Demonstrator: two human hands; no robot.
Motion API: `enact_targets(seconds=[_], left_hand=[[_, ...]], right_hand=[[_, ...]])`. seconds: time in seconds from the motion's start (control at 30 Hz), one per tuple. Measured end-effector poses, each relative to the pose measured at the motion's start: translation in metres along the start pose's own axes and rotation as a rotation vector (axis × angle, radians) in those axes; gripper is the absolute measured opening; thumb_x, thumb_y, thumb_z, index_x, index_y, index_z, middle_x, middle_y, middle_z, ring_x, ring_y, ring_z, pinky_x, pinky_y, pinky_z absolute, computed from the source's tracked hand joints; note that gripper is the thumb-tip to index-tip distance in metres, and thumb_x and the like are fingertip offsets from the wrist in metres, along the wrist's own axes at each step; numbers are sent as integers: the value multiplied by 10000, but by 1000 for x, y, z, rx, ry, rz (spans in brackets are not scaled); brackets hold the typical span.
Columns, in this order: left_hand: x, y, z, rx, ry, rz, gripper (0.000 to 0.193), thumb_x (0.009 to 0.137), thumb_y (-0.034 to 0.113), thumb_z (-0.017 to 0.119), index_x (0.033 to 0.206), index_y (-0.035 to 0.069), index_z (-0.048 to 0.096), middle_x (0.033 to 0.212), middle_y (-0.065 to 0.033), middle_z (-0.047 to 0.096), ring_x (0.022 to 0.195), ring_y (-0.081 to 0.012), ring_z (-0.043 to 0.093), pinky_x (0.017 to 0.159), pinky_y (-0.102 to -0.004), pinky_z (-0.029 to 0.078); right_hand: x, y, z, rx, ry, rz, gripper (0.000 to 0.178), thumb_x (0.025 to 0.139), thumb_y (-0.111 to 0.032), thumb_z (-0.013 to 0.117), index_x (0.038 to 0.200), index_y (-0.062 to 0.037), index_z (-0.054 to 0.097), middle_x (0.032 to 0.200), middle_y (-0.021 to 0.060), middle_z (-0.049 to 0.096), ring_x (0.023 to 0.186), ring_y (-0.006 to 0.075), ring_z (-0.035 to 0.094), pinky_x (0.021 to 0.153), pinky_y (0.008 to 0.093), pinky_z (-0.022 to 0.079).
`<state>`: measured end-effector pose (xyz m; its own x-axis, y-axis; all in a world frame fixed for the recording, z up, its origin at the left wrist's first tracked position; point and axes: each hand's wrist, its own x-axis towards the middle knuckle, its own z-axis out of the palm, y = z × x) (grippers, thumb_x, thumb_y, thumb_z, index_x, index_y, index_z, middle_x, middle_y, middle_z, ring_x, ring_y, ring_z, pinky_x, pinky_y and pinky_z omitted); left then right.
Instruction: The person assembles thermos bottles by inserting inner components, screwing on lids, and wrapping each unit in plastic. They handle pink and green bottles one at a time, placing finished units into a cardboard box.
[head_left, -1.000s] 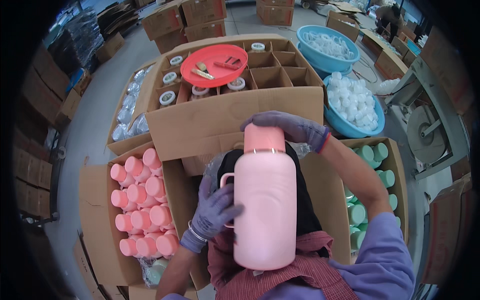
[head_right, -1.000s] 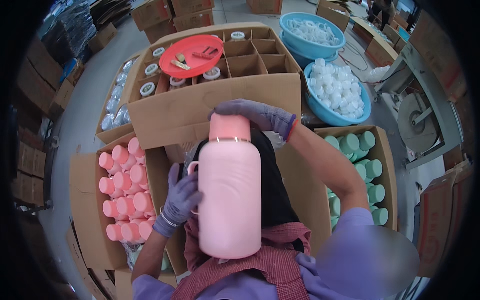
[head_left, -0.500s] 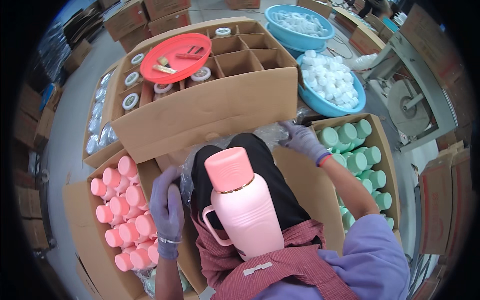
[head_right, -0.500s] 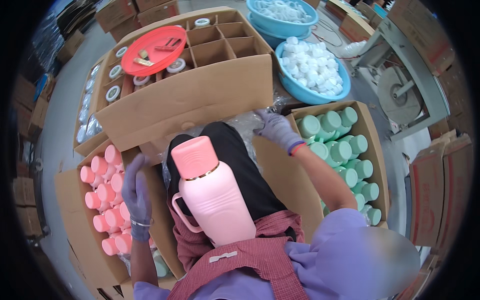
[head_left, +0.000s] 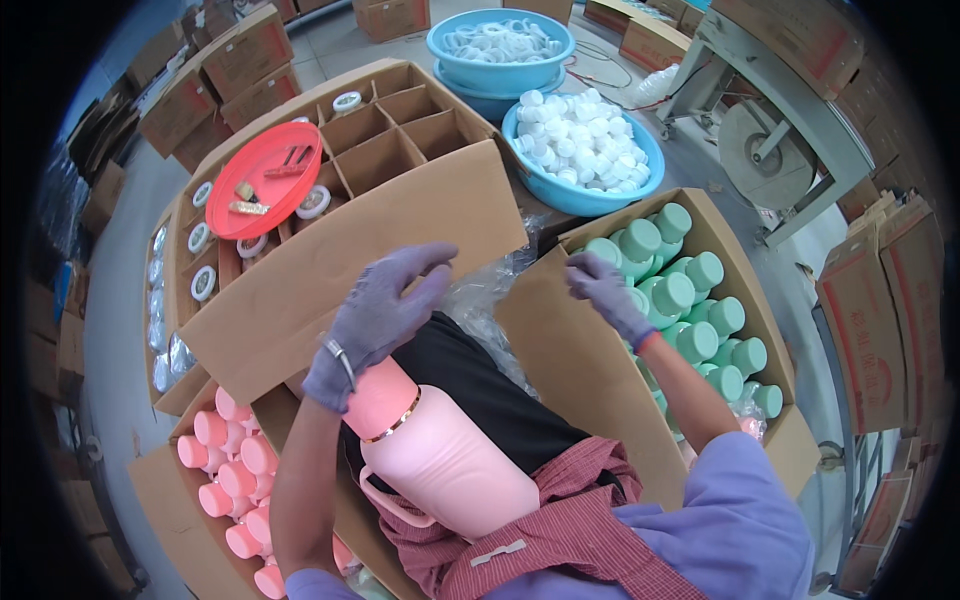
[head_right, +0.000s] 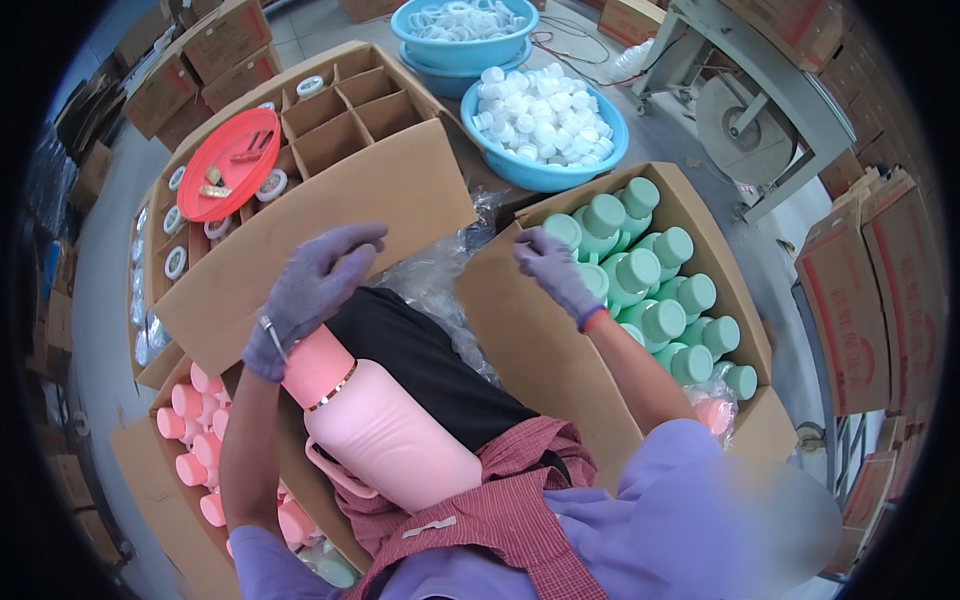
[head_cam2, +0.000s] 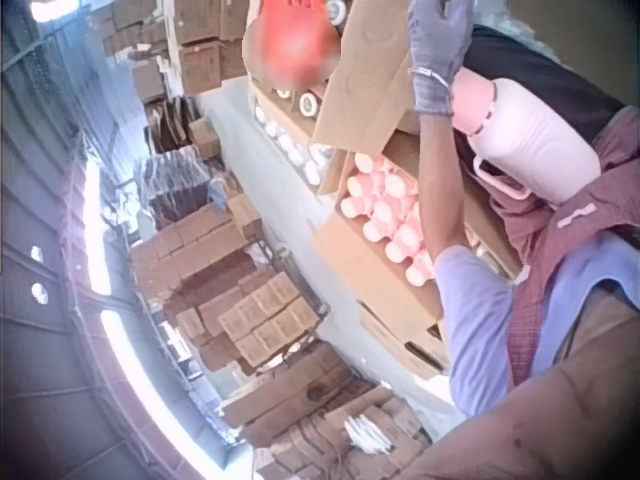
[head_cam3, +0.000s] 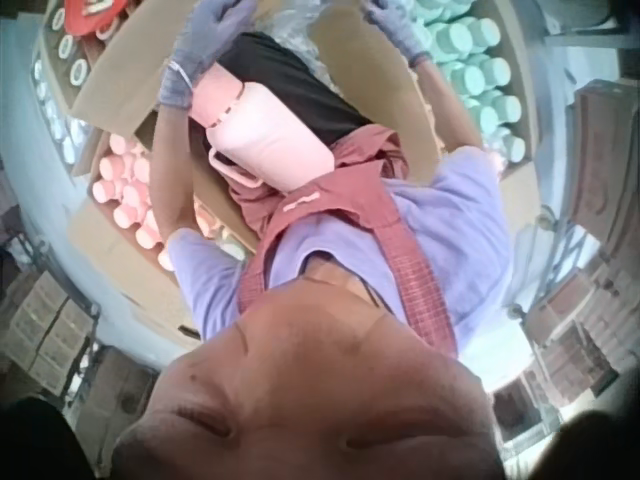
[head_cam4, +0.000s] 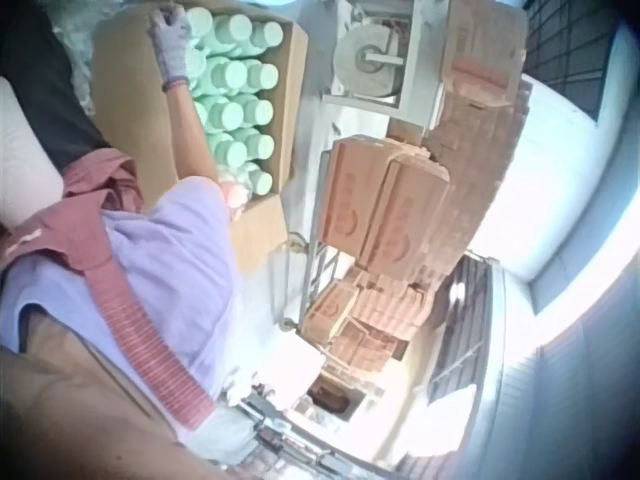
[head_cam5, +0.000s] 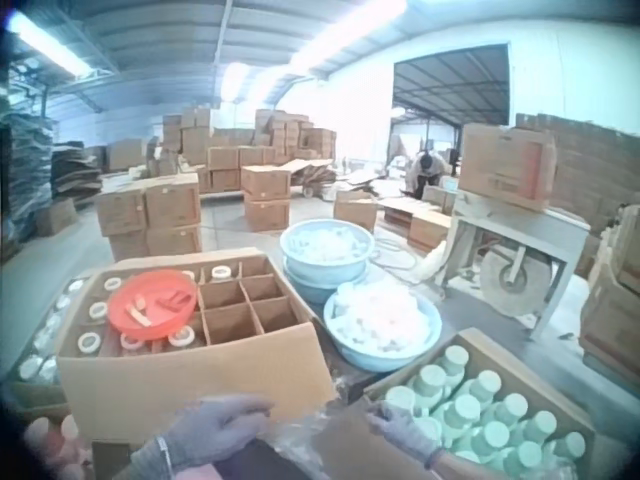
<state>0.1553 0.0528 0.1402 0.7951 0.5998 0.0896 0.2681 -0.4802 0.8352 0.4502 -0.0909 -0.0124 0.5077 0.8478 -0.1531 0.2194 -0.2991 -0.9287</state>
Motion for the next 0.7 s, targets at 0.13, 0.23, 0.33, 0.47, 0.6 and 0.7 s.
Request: enact_targets(seconds=[0.13, 0.23, 0.33, 0.47, 0.6, 0.7], left_hand=[[18, -5, 22, -136, -231, -224, 382, 998, 262, 560, 1283, 13, 609, 875, -16, 636, 706, -83, 543, 642, -237, 482], [16, -3, 27, -37, -378, -324, 391, 991, 288, 570, 1292, 43, 611, 846, -14, 634, 664, -87, 542, 595, -254, 476], [9, -10, 19, 64, -356, -281, 384, 992, 296, 560, 1286, 57, 619, 839, -26, 636, 673, -90, 548, 632, -266, 489], [34, -22, 48, 279, -327, 25, 378, 971, 293, 569, 1254, 51, 632, 975, -119, 671, 858, -227, 630, 795, -350, 510], [58, -15, 102, 341, -344, 226, 439, 942, 329, 595, 1286, 58, 601, 1100, -198, 664, 1036, -380, 625, 947, -434, 482], [72, -5, 139, 407, -322, 134, 503, 954, 362, 591, 1323, 23, 552, 1171, -253, 619, 1081, -403, 599, 978, -436, 467]], right_hand=[[50, 45, 75, -175, 20, -99, 372, 907, -349, 651, 953, 21, 642, 800, 105, 622, 757, 221, 591, 710, 353, 492], [49, 46, 83, -209, -88, -107, 362, 907, -346, 648, 867, 13, 618, 780, 138, 599, 759, 270, 594, 720, 383, 486], [-16, 69, 74, -124, -71, -196, 323, 906, -294, 658, 800, -3, 566, 739, 164, 551, 743, 298, 596, 696, 409, 475], [-111, 90, 46, -226, -146, -441, 219, 891, -225, 665, 832, -31, 583, 813, 153, 572, 822, 309, 611, 734, 429, 484], [-152, 83, 37, -672, -152, -557, 221, 837, -199, 660, 1020, -76, 642, 1077, 135, 609, 1059, 337, 591, 912, 486, 479], [-146, 74, 49, -817, -81, -764, 485, 780, -222, 659, 1249, -109, 610, 1313, 140, 561, 1226, 359, 523, 1070, 593, 374]])
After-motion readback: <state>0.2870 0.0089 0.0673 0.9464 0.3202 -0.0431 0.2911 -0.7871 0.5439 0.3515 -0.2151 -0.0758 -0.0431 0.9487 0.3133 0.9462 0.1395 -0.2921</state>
